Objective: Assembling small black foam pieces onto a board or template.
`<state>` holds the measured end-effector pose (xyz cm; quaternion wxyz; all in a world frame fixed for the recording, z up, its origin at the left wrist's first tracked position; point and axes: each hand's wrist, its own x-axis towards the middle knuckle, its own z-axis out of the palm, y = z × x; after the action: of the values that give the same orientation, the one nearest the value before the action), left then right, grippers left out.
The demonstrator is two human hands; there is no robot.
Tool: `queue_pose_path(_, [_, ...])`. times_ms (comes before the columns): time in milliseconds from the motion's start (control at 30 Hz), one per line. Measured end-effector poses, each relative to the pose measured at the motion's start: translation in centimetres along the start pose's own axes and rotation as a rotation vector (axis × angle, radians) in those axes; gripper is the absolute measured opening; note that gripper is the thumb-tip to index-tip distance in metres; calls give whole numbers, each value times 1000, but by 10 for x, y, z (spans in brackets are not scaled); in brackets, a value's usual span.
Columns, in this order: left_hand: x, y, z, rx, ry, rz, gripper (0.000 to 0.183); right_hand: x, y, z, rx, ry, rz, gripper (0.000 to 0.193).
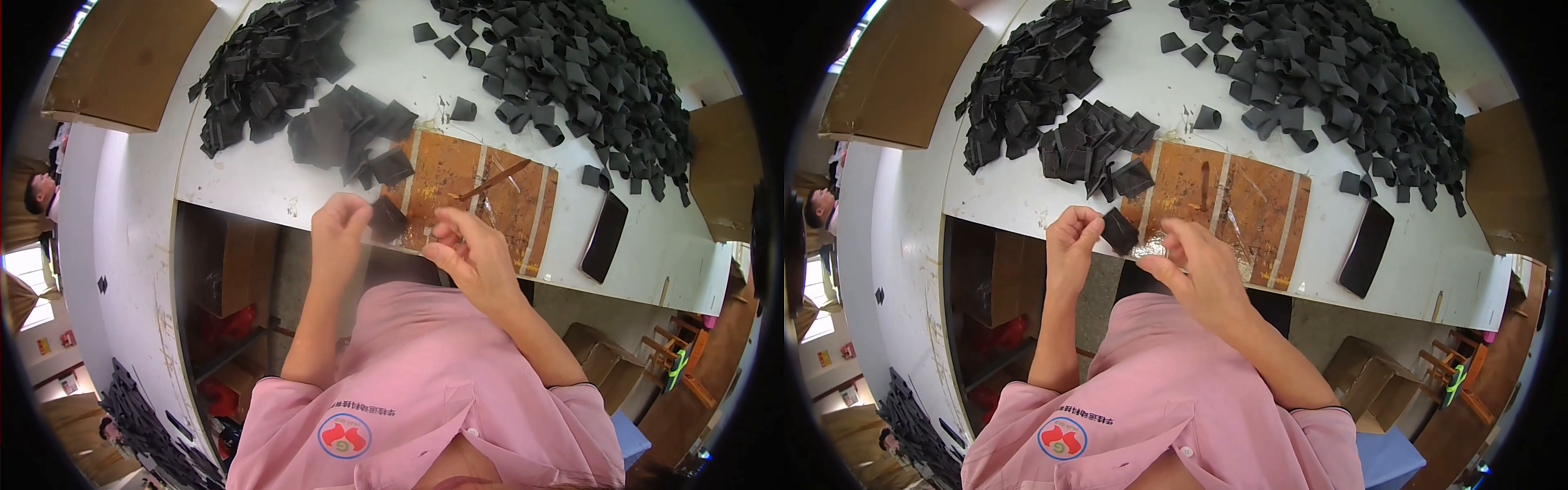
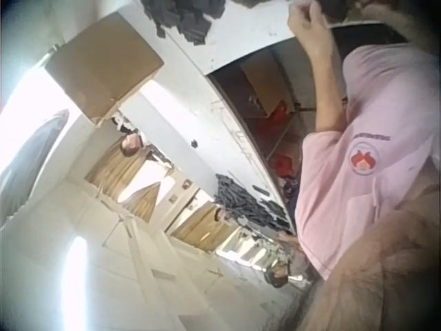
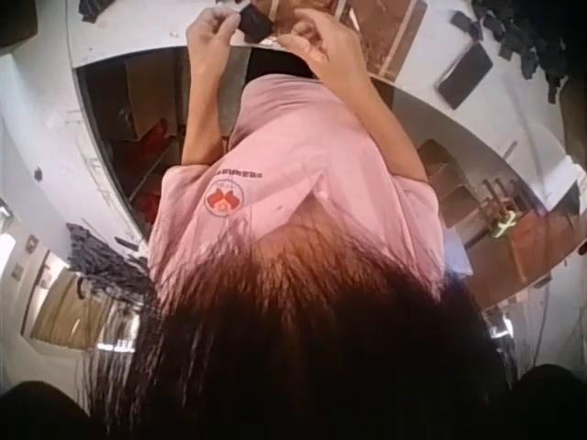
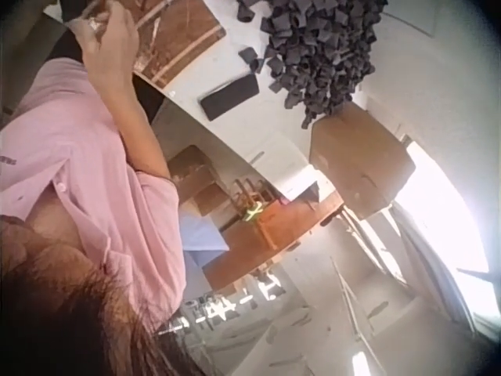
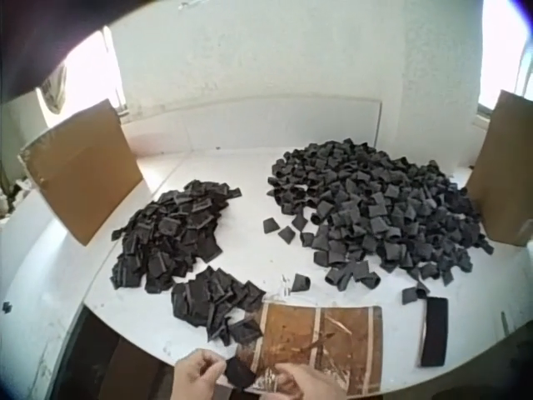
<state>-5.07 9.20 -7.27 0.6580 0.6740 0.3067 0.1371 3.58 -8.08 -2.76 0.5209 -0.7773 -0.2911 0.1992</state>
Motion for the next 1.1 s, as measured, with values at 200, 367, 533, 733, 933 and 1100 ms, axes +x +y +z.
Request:
queue_pose_path(200, [-32, 46, 47, -696, -232, -148, 17, 8, 16, -6, 973, -139, 383, 14])
queue_pose_path(367, [-31, 39, 52, -764, -399, -289, 21, 4, 16, -23, 1163, -92, 511, 11])
queue_pose_path(533, [-31, 38, 63, -502, -326, -215, 10, 1, 24, -23, 953, -68, 446, 12])
queue_pose_path(733, [-32, 30, 72, -143, -229, -15, 8, -4, 18, -21, 274, 137, 194, 13])
queue_pose_path(933, [-34, 37, 74, -305, -234, -83, 9, -3, 18, -29, 958, 21, 482, 9])
queue_pose_path(1100, [-30, 37, 74, -299, -278, -131, 8, -2, 27, -32, 1024, -19, 480, 16])
